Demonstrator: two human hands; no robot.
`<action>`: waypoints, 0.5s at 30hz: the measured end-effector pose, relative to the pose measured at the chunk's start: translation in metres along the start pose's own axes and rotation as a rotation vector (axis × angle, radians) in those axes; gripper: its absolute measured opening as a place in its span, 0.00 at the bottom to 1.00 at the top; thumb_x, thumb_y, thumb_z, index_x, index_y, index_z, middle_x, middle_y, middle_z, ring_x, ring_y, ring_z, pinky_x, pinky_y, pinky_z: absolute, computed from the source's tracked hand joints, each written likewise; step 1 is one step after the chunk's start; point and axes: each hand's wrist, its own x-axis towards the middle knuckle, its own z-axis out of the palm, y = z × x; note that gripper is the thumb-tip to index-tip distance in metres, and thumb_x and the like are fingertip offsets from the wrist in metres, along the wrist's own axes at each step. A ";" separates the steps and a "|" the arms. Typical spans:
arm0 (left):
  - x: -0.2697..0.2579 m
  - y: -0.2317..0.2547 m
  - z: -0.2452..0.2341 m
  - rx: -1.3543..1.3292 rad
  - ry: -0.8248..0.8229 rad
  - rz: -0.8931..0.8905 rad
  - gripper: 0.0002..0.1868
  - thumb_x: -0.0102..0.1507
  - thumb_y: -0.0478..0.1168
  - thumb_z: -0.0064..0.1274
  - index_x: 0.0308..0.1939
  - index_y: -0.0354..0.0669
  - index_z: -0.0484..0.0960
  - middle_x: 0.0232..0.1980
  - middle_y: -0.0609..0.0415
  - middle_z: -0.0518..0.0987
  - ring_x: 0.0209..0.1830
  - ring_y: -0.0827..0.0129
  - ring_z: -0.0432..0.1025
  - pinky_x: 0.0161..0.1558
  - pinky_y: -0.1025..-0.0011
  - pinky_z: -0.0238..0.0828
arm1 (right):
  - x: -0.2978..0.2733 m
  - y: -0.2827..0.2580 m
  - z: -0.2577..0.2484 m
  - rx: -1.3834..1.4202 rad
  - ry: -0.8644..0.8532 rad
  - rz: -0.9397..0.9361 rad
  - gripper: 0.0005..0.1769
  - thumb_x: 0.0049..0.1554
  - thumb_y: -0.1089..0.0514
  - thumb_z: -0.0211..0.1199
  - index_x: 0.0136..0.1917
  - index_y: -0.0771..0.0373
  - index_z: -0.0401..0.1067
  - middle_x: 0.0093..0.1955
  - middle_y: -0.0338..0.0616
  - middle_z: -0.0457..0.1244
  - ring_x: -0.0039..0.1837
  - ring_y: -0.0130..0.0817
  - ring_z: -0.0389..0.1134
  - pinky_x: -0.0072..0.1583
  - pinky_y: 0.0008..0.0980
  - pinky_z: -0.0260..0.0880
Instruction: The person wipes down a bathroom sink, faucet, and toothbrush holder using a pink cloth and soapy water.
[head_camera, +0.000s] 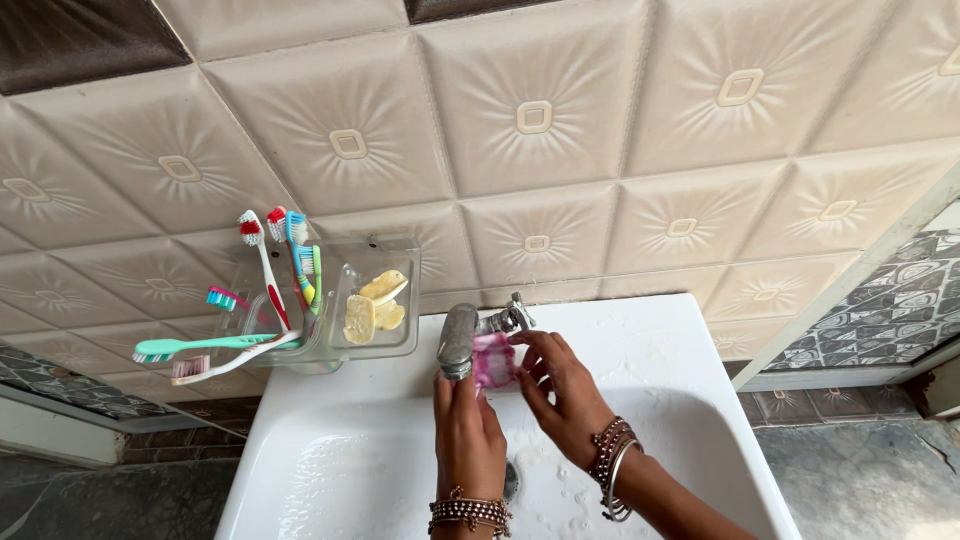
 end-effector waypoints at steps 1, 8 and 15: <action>0.003 0.000 -0.002 -0.156 0.053 -0.100 0.32 0.61 0.25 0.49 0.70 0.39 0.67 0.67 0.43 0.71 0.63 0.54 0.70 0.60 0.63 0.71 | 0.002 -0.007 0.008 0.055 0.009 0.000 0.25 0.58 0.66 0.58 0.69 0.60 0.64 0.56 0.47 0.64 0.52 0.32 0.72 0.51 0.29 0.78; 0.031 0.012 -0.021 -1.388 0.162 -0.252 0.35 0.60 0.23 0.45 0.72 0.40 0.62 0.65 0.48 0.74 0.62 0.67 0.71 0.63 0.65 0.69 | 0.022 -0.032 0.038 0.417 0.140 -0.087 0.28 0.56 0.69 0.59 0.70 0.62 0.63 0.57 0.42 0.65 0.54 0.28 0.72 0.53 0.27 0.77; -0.014 -0.020 -0.025 -1.362 0.041 -0.485 0.37 0.53 0.22 0.44 0.70 0.32 0.70 0.59 0.35 0.80 0.57 0.52 0.76 0.57 0.58 0.75 | 0.020 -0.022 0.036 0.797 0.264 -0.041 0.23 0.55 0.68 0.48 0.62 0.73 0.72 0.53 0.47 0.67 0.50 0.32 0.67 0.57 0.33 0.74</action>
